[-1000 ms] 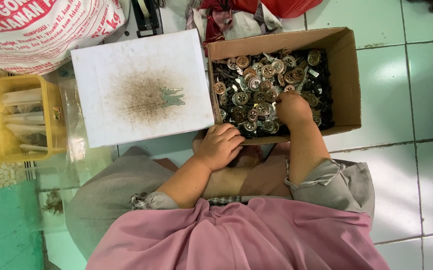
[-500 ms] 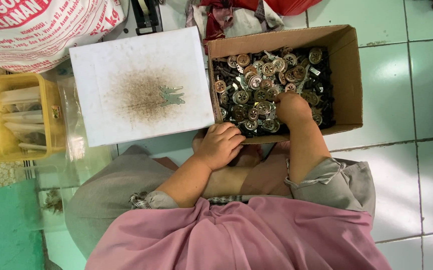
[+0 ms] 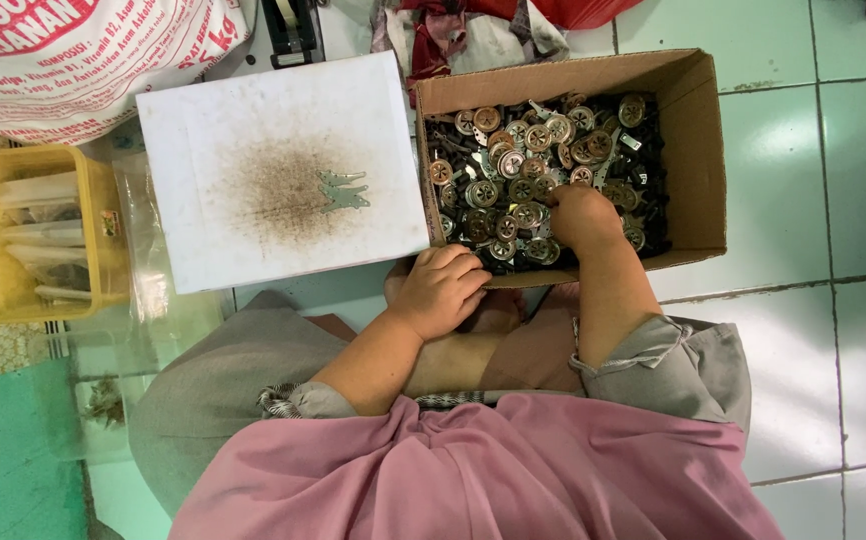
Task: Packaging small metal components into plastic bags while sitting on the floor.
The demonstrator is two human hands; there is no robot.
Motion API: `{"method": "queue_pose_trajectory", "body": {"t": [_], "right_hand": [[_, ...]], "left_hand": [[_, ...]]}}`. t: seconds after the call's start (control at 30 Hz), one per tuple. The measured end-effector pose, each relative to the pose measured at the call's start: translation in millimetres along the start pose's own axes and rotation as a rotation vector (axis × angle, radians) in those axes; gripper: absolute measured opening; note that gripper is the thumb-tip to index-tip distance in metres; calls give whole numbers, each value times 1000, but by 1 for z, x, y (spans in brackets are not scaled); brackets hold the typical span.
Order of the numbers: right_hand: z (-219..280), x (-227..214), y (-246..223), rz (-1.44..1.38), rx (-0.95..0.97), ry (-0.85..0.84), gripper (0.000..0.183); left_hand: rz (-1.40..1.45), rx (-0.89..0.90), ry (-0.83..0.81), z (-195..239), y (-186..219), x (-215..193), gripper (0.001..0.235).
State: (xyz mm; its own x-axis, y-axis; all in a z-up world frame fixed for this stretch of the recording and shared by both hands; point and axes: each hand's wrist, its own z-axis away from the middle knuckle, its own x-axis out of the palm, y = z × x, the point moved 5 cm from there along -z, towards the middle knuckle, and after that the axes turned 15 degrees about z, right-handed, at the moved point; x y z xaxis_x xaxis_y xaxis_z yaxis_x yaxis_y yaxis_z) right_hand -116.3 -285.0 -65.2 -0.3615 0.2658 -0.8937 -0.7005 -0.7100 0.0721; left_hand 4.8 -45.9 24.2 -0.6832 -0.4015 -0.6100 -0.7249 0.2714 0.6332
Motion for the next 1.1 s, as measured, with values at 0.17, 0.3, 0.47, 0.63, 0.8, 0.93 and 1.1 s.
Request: {"method": "queue_pose_trajectory", "body": {"t": [0.17,0.3,0.47,0.63,0.8,0.93,1.1], "right_hand": [[-7,10,1,-4,-20,50,27],[-8,11,2,-29,-33,35,27],[7,-13,-2,-79,-31,37,28],[2,-12,-5,-133,-37,-14,27],[7,-24,-7,-187,-73,8,26],[19,-62,-9,-245,-76,-15,28],[16,-71,13,-271,-47,46,28]], "left_hand": [[-8,-5,0,-1,1,-1,13],[-7,-6,0,2,-2,3,13],[-9,-9,-10,-3,3,-4,12],[-34,-17,-26,-10,13,-7,16],[21,-50,-83,-28,17,-3,29],[-20,-82,-121,-40,-10,25,22],[-115,-169,-284,-56,-55,73,17]]}}
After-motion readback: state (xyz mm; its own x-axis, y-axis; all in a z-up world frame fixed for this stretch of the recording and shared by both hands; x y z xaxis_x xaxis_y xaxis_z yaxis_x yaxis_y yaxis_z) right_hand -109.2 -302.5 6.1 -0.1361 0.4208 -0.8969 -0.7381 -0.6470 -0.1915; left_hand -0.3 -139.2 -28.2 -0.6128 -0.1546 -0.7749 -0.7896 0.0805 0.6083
